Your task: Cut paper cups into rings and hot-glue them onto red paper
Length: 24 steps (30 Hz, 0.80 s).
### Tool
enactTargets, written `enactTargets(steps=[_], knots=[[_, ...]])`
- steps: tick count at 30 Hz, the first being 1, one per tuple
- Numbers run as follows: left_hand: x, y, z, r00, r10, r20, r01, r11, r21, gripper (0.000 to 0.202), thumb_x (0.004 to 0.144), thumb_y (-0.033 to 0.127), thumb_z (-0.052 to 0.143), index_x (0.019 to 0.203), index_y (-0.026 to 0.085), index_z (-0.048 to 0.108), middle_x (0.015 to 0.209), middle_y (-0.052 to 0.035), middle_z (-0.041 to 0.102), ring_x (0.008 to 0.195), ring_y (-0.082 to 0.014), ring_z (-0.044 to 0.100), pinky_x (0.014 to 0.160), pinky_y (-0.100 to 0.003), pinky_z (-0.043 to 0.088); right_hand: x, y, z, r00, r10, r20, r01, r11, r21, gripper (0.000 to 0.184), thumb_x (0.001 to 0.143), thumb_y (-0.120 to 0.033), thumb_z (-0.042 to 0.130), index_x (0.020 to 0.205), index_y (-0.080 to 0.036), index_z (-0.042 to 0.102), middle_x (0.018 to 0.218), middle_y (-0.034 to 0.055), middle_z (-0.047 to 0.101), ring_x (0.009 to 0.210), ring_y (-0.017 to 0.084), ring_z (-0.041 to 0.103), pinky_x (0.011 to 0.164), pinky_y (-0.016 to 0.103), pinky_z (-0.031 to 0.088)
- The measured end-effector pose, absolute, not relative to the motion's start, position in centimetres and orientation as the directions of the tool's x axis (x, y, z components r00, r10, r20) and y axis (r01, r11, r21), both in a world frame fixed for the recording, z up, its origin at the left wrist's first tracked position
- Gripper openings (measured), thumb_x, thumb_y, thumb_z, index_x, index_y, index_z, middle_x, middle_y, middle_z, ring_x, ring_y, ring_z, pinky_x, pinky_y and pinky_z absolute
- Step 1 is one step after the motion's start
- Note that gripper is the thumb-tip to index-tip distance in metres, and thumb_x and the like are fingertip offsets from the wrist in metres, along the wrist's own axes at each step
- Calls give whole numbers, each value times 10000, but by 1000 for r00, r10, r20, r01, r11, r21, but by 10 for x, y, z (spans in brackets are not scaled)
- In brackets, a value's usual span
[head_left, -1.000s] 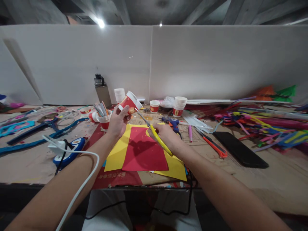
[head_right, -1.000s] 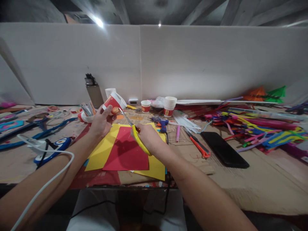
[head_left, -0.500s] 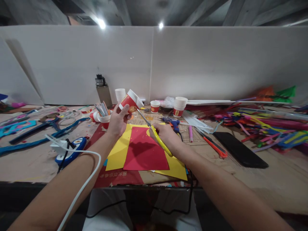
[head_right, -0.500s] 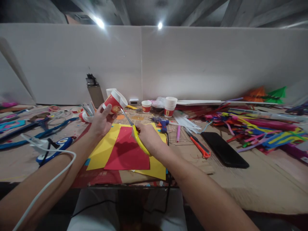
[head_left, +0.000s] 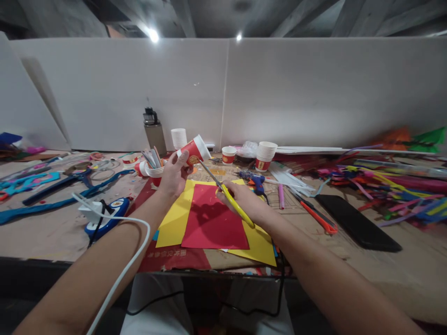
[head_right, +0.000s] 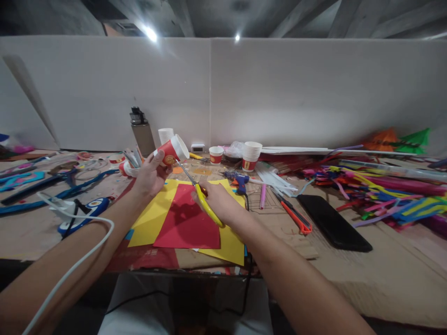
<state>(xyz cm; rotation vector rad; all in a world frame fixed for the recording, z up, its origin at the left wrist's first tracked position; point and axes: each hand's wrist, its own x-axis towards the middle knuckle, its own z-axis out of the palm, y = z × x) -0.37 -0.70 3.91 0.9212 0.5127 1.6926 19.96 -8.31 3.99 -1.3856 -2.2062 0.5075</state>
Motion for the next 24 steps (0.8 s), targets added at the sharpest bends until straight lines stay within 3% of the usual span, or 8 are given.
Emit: enactTargets(steps=[5,12,24], knots=[[-12,-1,40,-235,948,216,-609,-317,727,442,589,440,854,816,211,552,718,20,645,555,-81,575,451,-197,369,200,-84,39,-364,908,210,700,415,-581,160,872,-345,499,859,-195,551,725,-5,600,643,126,508,594,226,332],[1,-9,38,-109,943,313,-586,-316,746,436,625,456,834,767,191,518,643,44,567,502,-54,509,431,-203,334,200,-83,38,-342,904,256,695,426,-579,205,874,-406,501,840,-205,521,719,-9,580,653,132,503,606,238,328],[2,-18,40,72,979,189,-500,-128,857,490,578,421,855,834,187,509,694,29,625,496,-65,533,451,-182,391,201,-81,37,-341,899,275,710,438,-552,212,882,-413,479,804,-216,488,703,-12,557,647,135,489,605,242,328]])
